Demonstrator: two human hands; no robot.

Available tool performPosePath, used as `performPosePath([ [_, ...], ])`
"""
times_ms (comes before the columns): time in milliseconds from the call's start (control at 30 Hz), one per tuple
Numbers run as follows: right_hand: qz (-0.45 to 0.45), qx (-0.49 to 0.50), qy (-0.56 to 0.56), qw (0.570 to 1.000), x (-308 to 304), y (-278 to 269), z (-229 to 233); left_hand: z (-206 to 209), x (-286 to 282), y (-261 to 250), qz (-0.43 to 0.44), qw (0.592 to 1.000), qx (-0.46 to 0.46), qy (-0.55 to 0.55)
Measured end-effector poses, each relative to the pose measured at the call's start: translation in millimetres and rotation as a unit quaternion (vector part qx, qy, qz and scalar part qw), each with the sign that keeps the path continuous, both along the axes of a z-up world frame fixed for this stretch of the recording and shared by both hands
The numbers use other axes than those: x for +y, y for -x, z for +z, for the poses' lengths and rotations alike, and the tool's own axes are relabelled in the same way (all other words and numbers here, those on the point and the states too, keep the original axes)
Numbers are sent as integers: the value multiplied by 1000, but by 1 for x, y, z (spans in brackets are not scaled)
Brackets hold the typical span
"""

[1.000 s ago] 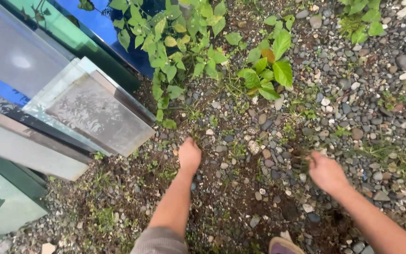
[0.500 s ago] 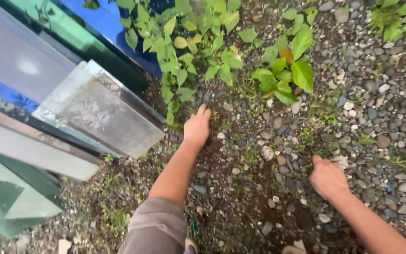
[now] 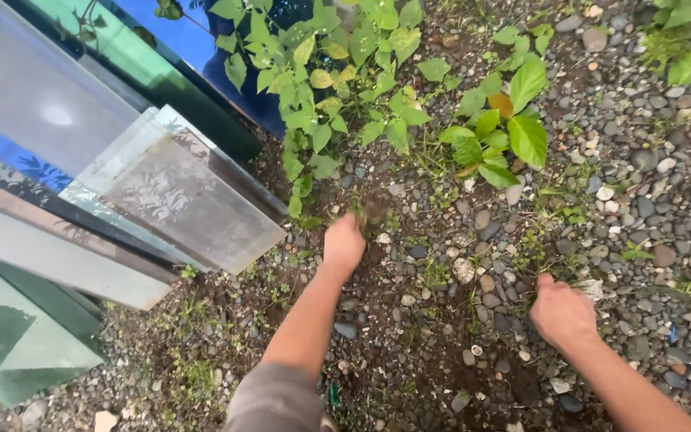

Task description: Pulling weeds and grass from a gravel-covered area by hand

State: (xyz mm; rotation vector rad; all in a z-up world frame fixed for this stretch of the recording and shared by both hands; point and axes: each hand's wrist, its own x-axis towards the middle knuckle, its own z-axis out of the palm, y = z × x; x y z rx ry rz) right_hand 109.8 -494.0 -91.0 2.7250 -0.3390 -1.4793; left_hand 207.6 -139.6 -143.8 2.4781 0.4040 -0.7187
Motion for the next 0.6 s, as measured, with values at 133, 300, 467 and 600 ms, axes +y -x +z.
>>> performPosePath([
  [133, -12, 4, -7, 1000, -2, -2, 1, 6, -3, 46, -149, 983, -102, 37],
  [300, 1, 13, 14, 1000, 0, -3, -3, 25, 10, -62, -211, 960, -152, -108],
  [467, 21, 13, 29, 999, -4, 0, -19, -47, 30, -123, -261, 917, -106, -281],
  [600, 25, 23, 35, 999, -1, -2, -12, -65, 31, -125, -185, 930, -79, -308],
])
